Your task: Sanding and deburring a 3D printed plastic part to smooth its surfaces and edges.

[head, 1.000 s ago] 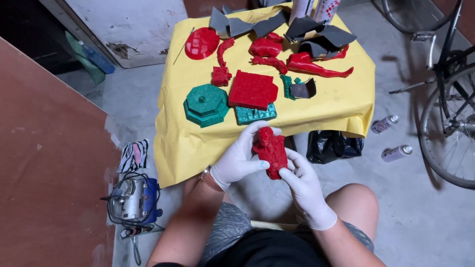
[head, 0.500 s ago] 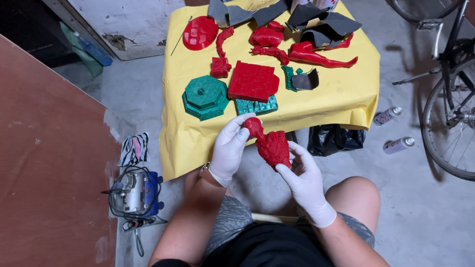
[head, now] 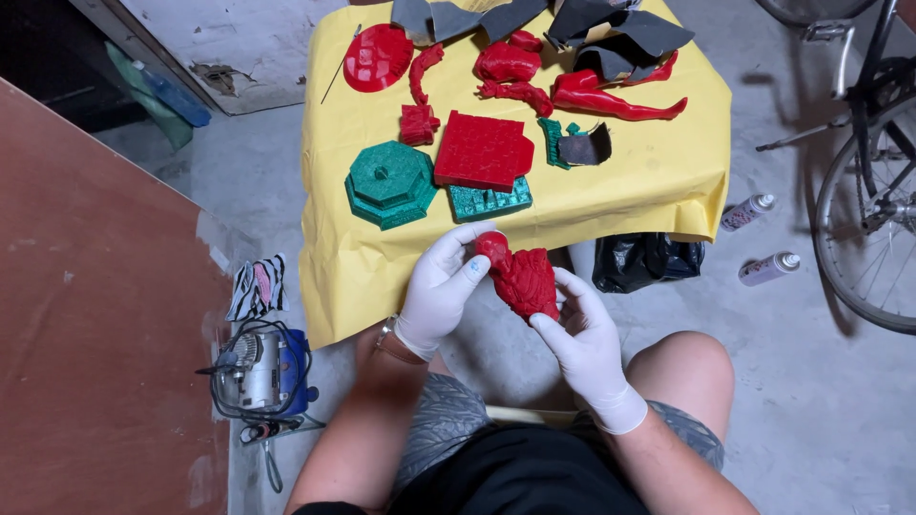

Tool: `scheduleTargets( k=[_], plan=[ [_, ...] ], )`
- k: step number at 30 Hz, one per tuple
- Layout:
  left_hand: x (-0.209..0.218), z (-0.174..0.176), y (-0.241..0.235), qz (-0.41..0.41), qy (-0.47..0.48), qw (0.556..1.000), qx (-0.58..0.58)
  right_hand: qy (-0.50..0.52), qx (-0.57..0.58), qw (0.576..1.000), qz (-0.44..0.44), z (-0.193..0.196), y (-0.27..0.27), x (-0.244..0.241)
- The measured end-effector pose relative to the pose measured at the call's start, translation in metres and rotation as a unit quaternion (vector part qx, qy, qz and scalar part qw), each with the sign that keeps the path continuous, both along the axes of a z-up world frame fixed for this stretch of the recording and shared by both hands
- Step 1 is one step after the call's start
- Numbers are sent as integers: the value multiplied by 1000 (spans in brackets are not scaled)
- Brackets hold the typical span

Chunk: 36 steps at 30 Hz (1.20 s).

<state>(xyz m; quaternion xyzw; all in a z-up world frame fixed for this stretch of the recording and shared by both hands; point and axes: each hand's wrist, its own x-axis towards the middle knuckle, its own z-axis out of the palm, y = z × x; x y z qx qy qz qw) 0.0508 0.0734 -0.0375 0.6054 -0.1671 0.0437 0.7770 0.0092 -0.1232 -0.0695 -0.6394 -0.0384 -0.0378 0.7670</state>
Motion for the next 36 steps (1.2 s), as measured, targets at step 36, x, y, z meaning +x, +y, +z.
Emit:
scheduleTargets(
  k=[36],
  plan=[
    [-61, 69, -11, 209, -418, 832, 298, -455, -101, 881, -76, 6, -42, 3]
  ],
)
